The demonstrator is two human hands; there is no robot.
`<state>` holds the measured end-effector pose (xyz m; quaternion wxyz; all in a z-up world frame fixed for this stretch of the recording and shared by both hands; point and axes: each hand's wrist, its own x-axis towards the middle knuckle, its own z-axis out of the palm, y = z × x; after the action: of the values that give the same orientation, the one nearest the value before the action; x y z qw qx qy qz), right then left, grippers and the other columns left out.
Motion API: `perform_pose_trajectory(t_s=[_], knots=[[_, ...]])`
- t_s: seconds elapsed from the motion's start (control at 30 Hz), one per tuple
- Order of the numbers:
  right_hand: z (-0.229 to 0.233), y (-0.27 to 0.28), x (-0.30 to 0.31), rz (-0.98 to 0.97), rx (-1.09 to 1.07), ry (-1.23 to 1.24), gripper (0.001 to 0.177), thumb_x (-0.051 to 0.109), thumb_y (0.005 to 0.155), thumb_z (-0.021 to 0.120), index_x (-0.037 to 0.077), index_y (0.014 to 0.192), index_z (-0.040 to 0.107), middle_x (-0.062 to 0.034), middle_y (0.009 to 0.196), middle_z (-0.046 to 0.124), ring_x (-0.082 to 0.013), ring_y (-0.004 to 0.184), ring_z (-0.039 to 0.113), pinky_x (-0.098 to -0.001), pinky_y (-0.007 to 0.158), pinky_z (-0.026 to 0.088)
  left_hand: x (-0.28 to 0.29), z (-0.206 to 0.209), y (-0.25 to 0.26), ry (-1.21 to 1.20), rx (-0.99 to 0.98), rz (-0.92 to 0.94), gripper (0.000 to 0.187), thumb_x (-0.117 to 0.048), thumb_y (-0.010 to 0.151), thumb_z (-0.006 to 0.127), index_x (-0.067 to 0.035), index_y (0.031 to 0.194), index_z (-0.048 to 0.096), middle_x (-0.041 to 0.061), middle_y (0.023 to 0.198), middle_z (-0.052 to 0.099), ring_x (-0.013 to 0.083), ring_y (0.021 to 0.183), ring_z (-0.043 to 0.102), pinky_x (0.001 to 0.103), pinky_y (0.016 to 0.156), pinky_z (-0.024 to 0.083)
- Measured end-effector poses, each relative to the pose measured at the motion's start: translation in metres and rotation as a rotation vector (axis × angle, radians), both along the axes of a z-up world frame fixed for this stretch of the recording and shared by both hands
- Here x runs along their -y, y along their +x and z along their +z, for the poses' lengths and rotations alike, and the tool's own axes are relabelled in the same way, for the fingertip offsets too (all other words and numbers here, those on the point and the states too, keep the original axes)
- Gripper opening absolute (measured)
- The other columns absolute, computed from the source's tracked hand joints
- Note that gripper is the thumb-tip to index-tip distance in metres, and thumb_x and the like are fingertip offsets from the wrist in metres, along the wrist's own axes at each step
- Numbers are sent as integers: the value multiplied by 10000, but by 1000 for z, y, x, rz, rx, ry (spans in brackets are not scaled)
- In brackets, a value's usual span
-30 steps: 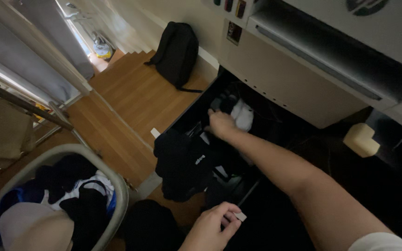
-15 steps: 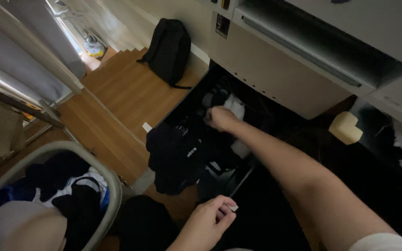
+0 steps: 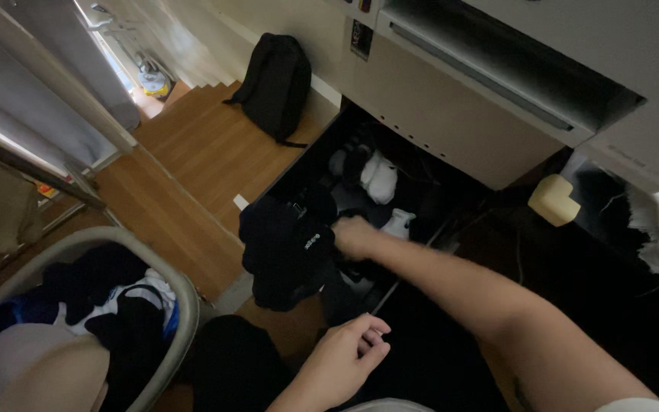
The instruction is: The person sits on the floor and sorts through a drawer containing socks and small items. They pick up individual socks, fold them, and place them into a laundry basket. They also handle a small packaged item and a black pouch, moving them within the drawer.
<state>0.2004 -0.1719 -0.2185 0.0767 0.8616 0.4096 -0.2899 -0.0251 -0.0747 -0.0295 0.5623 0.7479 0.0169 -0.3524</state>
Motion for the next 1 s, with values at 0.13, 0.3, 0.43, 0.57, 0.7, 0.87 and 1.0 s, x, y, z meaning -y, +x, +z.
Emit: perform_pose_trajectory(t_s=[0.13, 0.3, 0.43, 0.57, 0.7, 0.87, 1.0], knots=[[40, 41, 16, -356, -206, 126, 579, 322, 877, 751, 102, 1390, 597, -145, 1276, 676, -278, 1115, 679, -411, 940, 567, -3, -2, 0, -22, 15, -8, 332, -239, 979, 615, -77, 1268, 630, 56, 1103, 731, 156, 1009, 716, 306, 892, 583], [55, 71, 21, -644, 80, 341, 628, 371, 909, 758, 30, 1400, 566, -210, 1286, 669, -331, 1142, 672, -420, 991, 533, -3, -5, 0, -54, -39, -9, 336, -232, 975, 612, -80, 1275, 621, 65, 1112, 731, 161, 1015, 721, 316, 895, 591], [22, 71, 2, -713, 237, 402, 515, 217, 914, 719, 3, 1356, 562, -235, 1233, 659, -376, 1089, 671, -460, 920, 550, -5, -7, 1, -50, 3, -22, 327, -228, 983, 610, -78, 1273, 627, 67, 1122, 723, 149, 1042, 712, 306, 906, 586], [-9, 70, -16, -553, 390, 536, 267, 5, 964, 627, 12, 1231, 637, -208, 1192, 694, -375, 1070, 689, -440, 906, 576, -8, -6, 4, -38, 41, 7, 316, -225, 979, 616, -65, 1250, 639, 77, 1101, 734, 167, 1018, 725, 304, 893, 589], [-3, 92, 5, -774, -9, 626, 313, 43, 915, 620, 85, 1223, 653, -130, 1156, 713, -241, 996, 718, -390, 825, 594, -10, -5, 7, -56, -57, 6, 323, -238, 985, 593, -89, 1269, 629, 59, 1128, 717, 160, 1040, 710, 308, 902, 581], [23, 109, 46, -767, 44, 519, 200, 182, 953, 730, 58, 1108, 757, -101, 1128, 766, -210, 1003, 721, -370, 884, 586, -11, -2, 7, -38, -25, 11, 336, -245, 975, 596, -86, 1269, 630, 61, 1124, 721, 176, 1037, 722, 322, 909, 590], [13, 78, 41, -615, -199, 168, 328, 217, 884, 722, 116, 1197, 722, -87, 1227, 723, -230, 1040, 722, -389, 879, 616, -8, -4, 5, -58, -36, -19, 344, -256, 988, 596, -95, 1292, 617, 48, 1146, 710, 160, 1069, 706, 326, 929, 579]])
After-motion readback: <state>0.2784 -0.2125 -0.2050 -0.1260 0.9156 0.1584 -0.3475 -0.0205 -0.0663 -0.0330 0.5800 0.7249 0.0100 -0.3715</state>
